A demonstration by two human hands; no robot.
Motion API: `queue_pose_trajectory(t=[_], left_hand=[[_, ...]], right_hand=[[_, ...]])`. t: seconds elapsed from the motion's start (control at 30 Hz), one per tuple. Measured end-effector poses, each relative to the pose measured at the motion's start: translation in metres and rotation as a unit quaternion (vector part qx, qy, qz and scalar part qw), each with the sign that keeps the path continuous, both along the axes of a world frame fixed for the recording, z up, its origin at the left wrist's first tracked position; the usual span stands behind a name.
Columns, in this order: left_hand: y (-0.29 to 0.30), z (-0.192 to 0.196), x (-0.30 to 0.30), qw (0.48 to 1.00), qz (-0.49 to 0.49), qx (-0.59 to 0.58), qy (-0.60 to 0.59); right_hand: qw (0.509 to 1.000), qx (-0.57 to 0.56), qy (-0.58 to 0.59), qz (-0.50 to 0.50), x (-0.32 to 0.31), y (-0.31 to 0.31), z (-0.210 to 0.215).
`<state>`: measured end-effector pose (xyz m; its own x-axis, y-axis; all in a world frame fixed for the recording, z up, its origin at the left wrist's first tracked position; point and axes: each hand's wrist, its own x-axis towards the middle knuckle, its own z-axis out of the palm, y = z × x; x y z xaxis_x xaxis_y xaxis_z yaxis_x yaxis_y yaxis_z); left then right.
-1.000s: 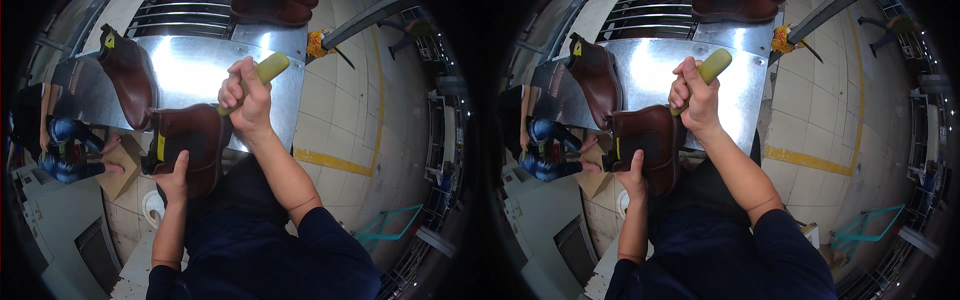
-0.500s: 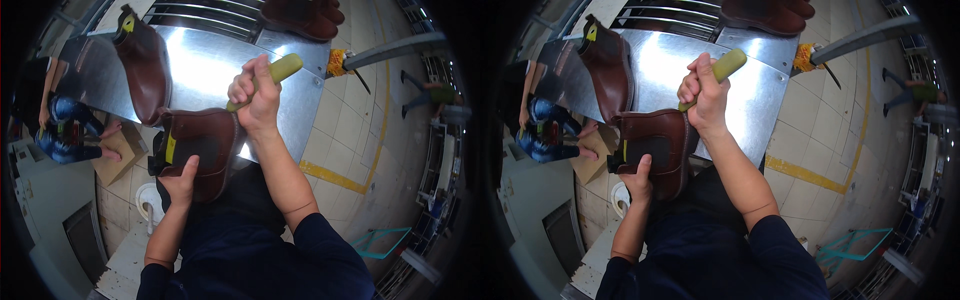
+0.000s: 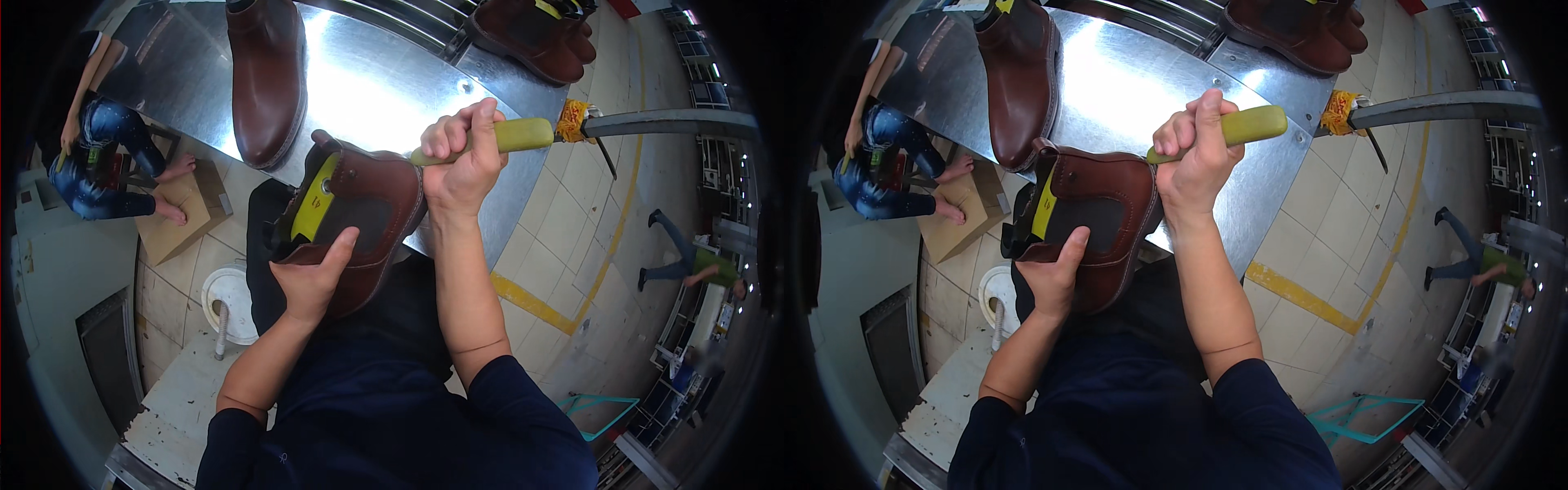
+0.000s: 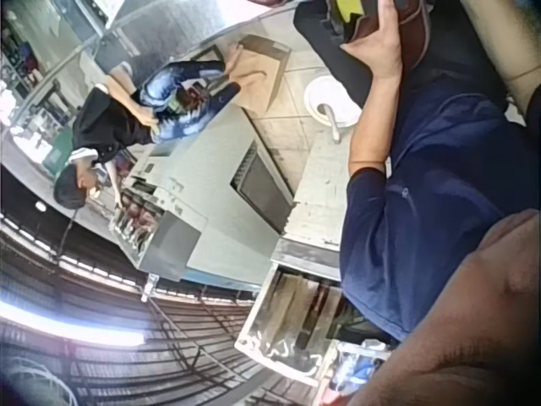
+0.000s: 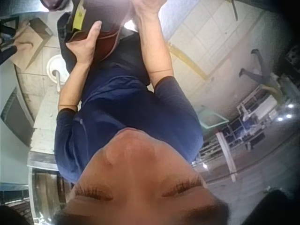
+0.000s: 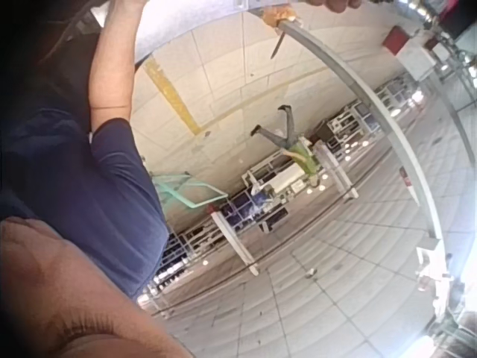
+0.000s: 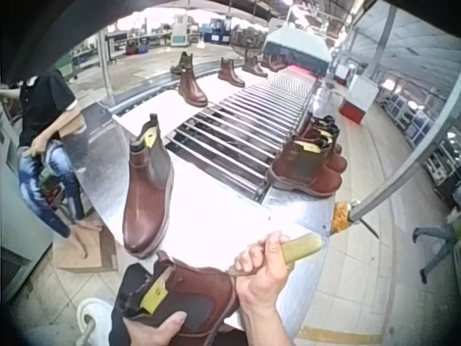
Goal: Polishing and finishing leather boots using a handheld tool.
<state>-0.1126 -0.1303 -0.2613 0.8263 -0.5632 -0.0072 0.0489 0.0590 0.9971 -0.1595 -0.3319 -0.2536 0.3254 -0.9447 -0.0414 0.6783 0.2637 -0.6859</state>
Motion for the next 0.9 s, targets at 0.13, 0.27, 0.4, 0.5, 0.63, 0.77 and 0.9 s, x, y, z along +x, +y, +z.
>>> queue_pose_trajectory(t=[0.13, 0.27, 0.4, 0.5, 0.63, 0.77, 0.9], left_hand=[[-0.002, -0.004, -0.009, 1.0, 0.004, -0.006, 0.007], [-0.003, -0.012, -0.017, 0.996, 0.019, 0.014, -0.088], [-0.009, -0.012, -0.022, 0.985, 0.015, -0.01, -0.172], [-0.017, 0.0, -0.024, 0.993, 0.025, 0.003, -0.114], [-0.026, 0.025, -0.018, 0.998, 0.011, 0.066, 0.01], [-0.039, 0.034, -0.014, 0.998, 0.024, -0.014, 0.061], [-0.048, 0.032, -0.009, 0.992, 0.073, -0.003, 0.099]], right_hand=[[0.999, -0.033, 0.022, 0.011, 0.0, 0.003, 0.0], [0.993, -0.085, 0.081, -0.016, -0.003, 0.007, -0.001], [0.993, -0.101, 0.067, 0.002, -0.008, 0.008, -0.003], [0.989, -0.133, 0.067, -0.012, -0.007, 0.009, -0.006], [0.993, -0.114, -0.003, 0.029, 0.002, -0.007, -0.011], [0.986, -0.133, 0.004, 0.096, -0.004, -0.026, -0.014], [0.982, -0.147, -0.051, 0.108, -0.014, -0.021, -0.013]])
